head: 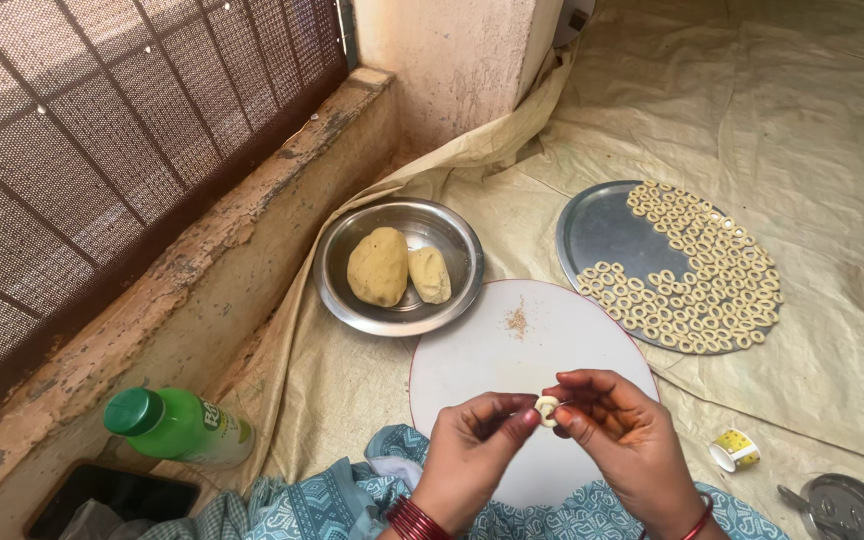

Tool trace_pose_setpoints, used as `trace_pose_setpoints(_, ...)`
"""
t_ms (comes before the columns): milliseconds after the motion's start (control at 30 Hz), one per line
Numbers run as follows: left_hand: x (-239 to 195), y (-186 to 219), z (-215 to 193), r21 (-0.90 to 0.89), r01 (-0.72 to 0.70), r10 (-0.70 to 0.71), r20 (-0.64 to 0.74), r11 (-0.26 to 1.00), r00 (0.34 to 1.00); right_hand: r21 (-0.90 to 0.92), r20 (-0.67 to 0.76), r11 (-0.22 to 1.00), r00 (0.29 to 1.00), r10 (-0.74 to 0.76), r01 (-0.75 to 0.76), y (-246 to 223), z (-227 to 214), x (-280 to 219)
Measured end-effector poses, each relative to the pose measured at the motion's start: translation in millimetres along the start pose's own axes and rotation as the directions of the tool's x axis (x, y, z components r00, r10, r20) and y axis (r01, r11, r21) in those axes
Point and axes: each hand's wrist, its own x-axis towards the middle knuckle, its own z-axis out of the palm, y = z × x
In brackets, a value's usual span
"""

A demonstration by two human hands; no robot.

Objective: The person rolls small pieces of dough into thin ropes and forms them into ring shapes, placing the finished rings onto a metal tray. The person also rolls a larger piece of dough into a long rope on a white board.

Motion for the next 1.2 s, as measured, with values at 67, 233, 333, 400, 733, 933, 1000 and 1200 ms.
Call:
trace_pose_setpoints(67,-1.1,-2.8,1.7,0.015,-0.037,0.037,0.001,0.999,0.999,-0.009,0.012,1.0,1.0,0.016,-0.015,0.5,1.1,-0.4)
trace_pose_setpoints(233,-1.6,-2.6,1.9,0.103,0.034,-0.025,-0.085,0.994,0.996,0.001,0.016,1.0,1.0,0.02,-0.02,-1.2,1.8,-0.8)
trace_pose_setpoints(333,-1.7,-1.9,2.3,0.115,0.029,-0.016,-0.108,0.993,0.994,0.004,0.034,1.0,0.999,0.011,-0.011,-1.8,1.4,-0.6)
trace_pose_setpoints(400,-1.5,-2.0,2.1,0.105,0.014,-0.003,-0.103,0.994,0.995,0.001,0.053,1.0,0.999,-0.002,0.002,-1.3,1.6,-0.3)
trace_pose_setpoints(733,-0.7,-1.1,0.3,0.117,-0.014,0.021,-0.051,0.993,0.998,0.015,0.036,1.0,0.999,0.022,-0.023,-0.4,1.2,1.8)
trace_pose_setpoints(933,-0.3,1.6,-1.1,0.005,0.07,-0.069,-0.059,0.998,0.996,0.093,0.005,0.995,0.999,0.047,-0.047,-1.8,0.0,3.3)
trace_pose_setpoints(1000,0.6,0.4,-1.7,-0.014,0.087,-0.087,-0.064,0.996,0.994,0.108,0.005,0.993,0.999,0.054,-0.054,-2.1,-0.2,3.9)
trace_pose_setpoints(1200,4.9,-6.6,-4.8,-0.047,0.109,-0.111,-0.04,0.993,0.993,0.086,0.04,0.994,0.997,0.06,-0.063,-1.2,-0.2,4.7)
